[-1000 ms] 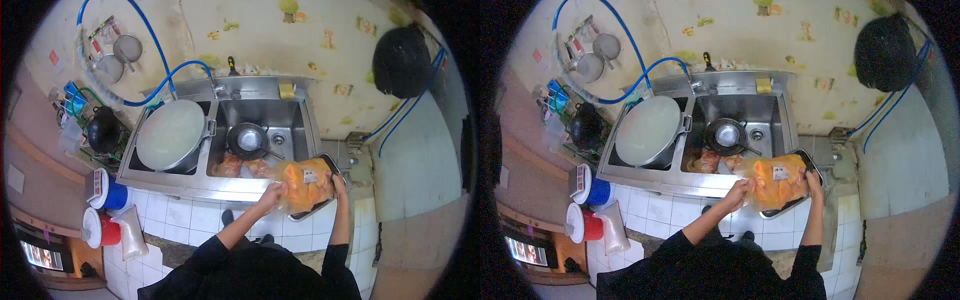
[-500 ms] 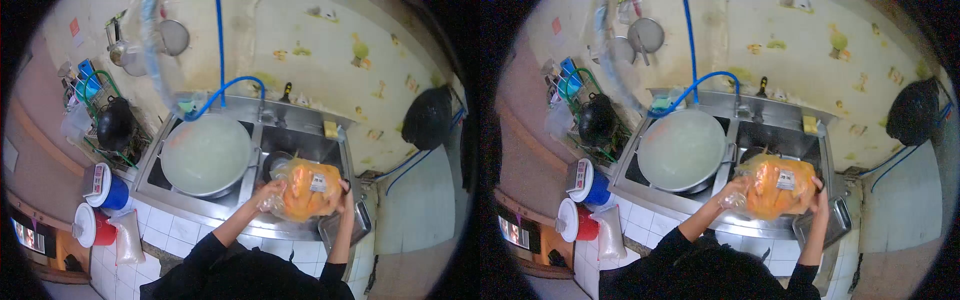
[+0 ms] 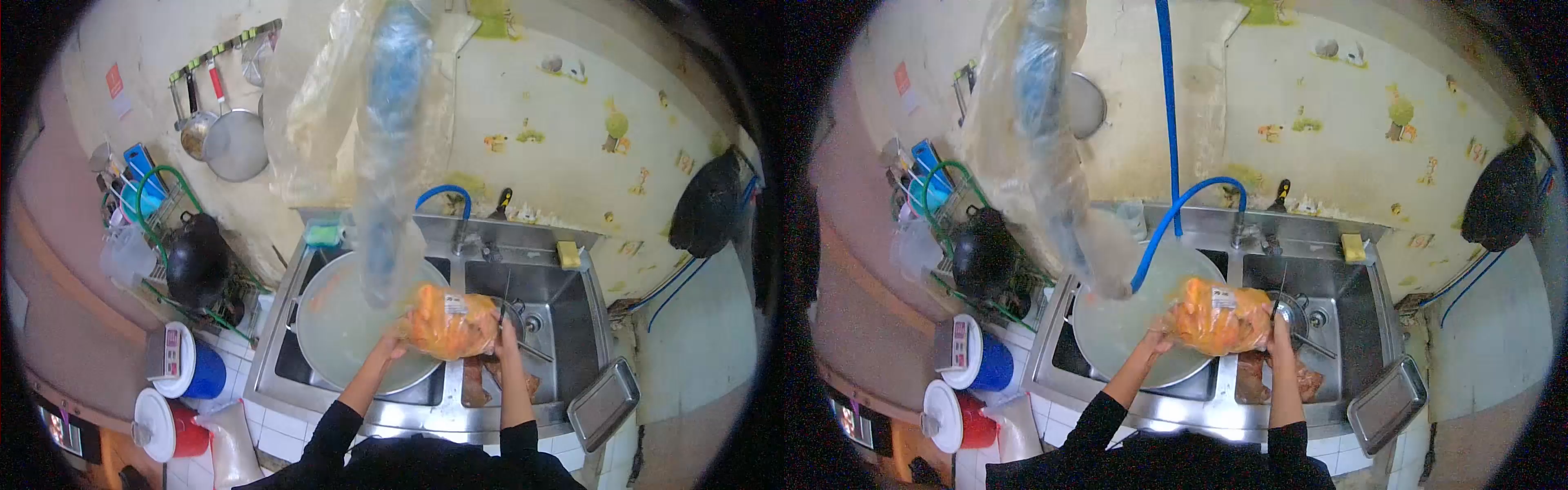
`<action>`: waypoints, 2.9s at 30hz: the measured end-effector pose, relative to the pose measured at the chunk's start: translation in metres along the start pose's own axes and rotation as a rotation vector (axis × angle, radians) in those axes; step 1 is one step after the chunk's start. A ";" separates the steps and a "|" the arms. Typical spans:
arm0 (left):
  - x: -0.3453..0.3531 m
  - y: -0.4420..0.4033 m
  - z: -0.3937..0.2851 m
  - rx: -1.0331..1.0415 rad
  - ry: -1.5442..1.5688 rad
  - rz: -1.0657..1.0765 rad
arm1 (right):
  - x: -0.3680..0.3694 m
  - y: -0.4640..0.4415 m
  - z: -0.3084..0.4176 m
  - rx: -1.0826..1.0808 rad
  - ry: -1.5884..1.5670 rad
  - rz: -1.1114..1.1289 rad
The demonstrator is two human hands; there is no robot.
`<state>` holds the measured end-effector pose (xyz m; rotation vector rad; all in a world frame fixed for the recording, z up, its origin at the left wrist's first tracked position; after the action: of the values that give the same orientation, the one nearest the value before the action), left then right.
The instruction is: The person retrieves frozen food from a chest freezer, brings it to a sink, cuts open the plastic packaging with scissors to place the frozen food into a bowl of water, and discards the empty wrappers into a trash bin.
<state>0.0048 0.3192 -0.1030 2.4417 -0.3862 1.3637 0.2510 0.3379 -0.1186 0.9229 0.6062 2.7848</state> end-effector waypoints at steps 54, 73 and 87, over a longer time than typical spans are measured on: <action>0.003 0.046 -0.097 0.644 -1.511 -0.507 | 0.166 0.048 0.075 -0.934 0.776 -0.340; 0.065 -0.117 -0.115 -0.020 -1.259 0.036 | 0.186 0.050 0.059 -1.042 0.859 -0.091; 0.000 -0.096 -0.131 0.477 -0.446 -0.187 | 0.177 0.064 0.074 -0.781 1.015 -0.172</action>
<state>-0.0596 0.4591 -0.0521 3.0835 0.0890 0.9008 0.1527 0.3500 0.0583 -0.6779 -0.3367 2.7401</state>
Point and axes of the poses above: each hand's wrist, its own y-axis away from the middle knuckle, its own x-axis out of the palm, z = x × y, the point moved 8 cm from there along -y, towards the middle knuckle, and after that the axes turned 5 degrees about y, right-handed, at the moved point
